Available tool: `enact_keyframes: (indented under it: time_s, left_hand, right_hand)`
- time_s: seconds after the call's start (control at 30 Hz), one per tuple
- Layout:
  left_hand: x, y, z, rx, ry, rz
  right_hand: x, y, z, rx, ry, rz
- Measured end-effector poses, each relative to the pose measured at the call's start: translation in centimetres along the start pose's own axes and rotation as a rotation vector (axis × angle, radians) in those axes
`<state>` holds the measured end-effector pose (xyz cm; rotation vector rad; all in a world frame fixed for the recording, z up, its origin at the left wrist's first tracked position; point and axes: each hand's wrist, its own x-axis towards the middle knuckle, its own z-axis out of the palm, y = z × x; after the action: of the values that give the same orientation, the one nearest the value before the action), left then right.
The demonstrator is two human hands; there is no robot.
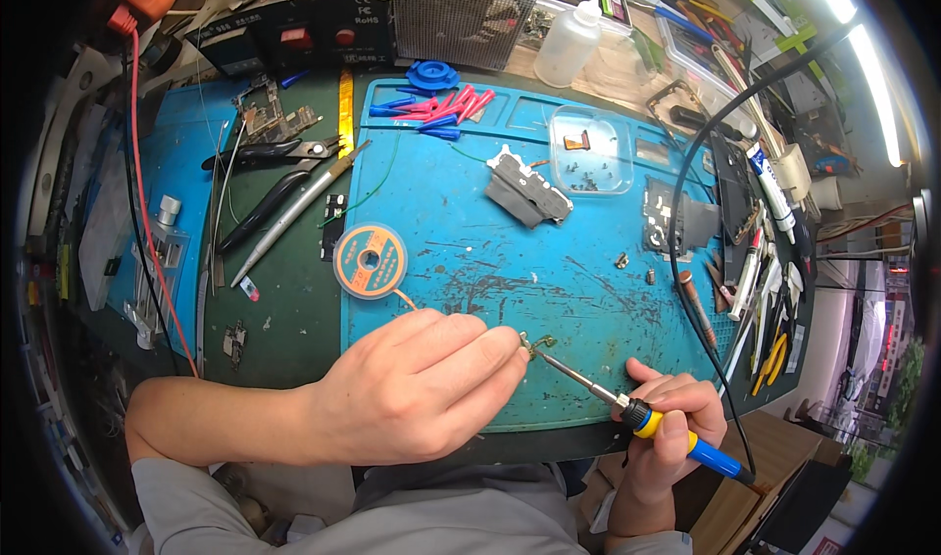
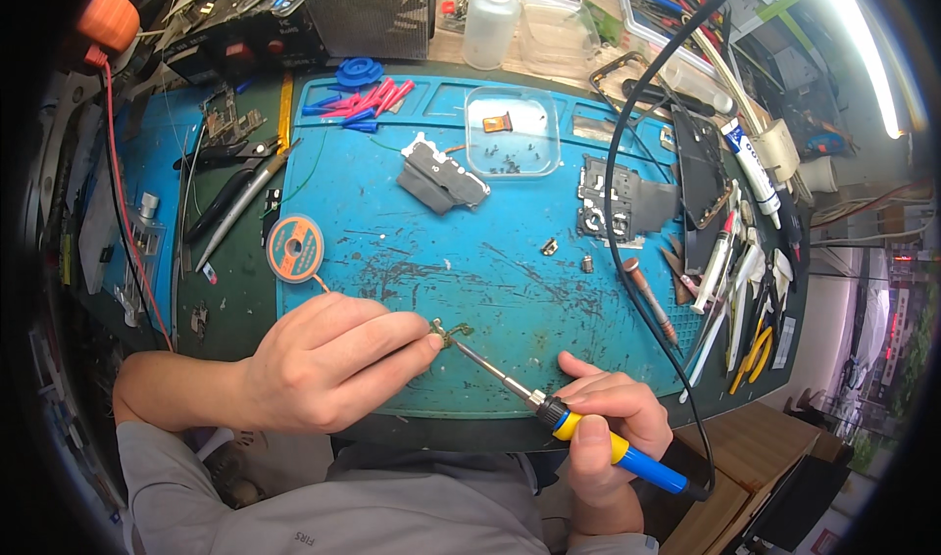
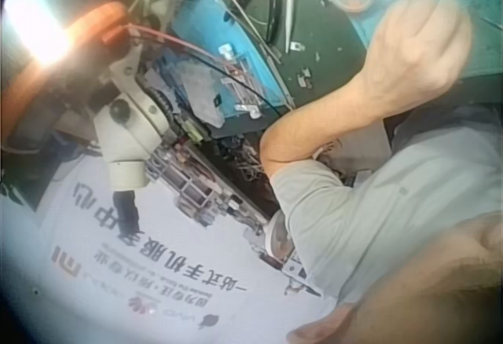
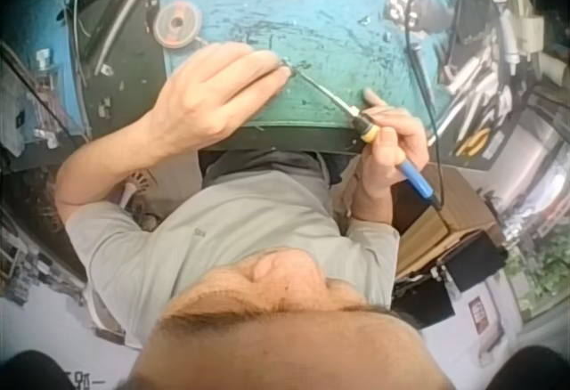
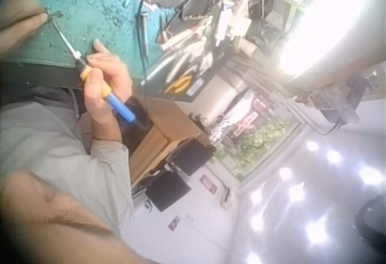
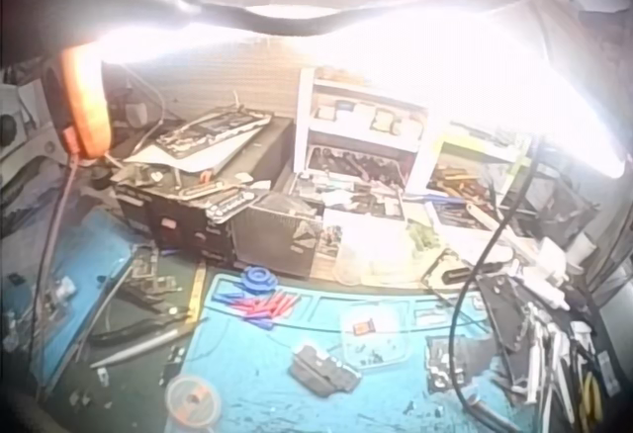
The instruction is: The person uses a soldering iron and tweezers to solder a small electronic component on a workbench. They apply flux with a syringe, position the component, and solder its connections while seated at a cluttered electronics repair station.
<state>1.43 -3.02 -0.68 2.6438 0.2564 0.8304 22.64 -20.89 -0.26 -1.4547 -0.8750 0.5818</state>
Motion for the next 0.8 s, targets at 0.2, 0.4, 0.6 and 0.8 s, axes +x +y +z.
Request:
enact_keyframes:
  time_s: [0.2, 0.4, 0.6, 0.8]
  left_hand:
    - [-0.04, -0.02, -0.02, -0.004, -0.01, -0.003]
    - [-0.04, 0.0, -0.05, -0.002, -0.012, -0.005]
    - [-0.09, 0.0, -0.03, -0.002, -0.014, -0.006]
    - [-0.06, 0.01, -0.04, -0.004, -0.013, -0.005]
  right_hand:
    - [0.05, 0.01, 0.03, -0.013, -0.005, -0.005]
    - [0.06, 0.05, 0.02, -0.02, -0.008, -0.01]
    - [0.14, -0.28, 0.49, -0.078, 0.0, -0.006]
    - [0.17, -0.36, 0.67, -0.107, 0.007, -0.009]
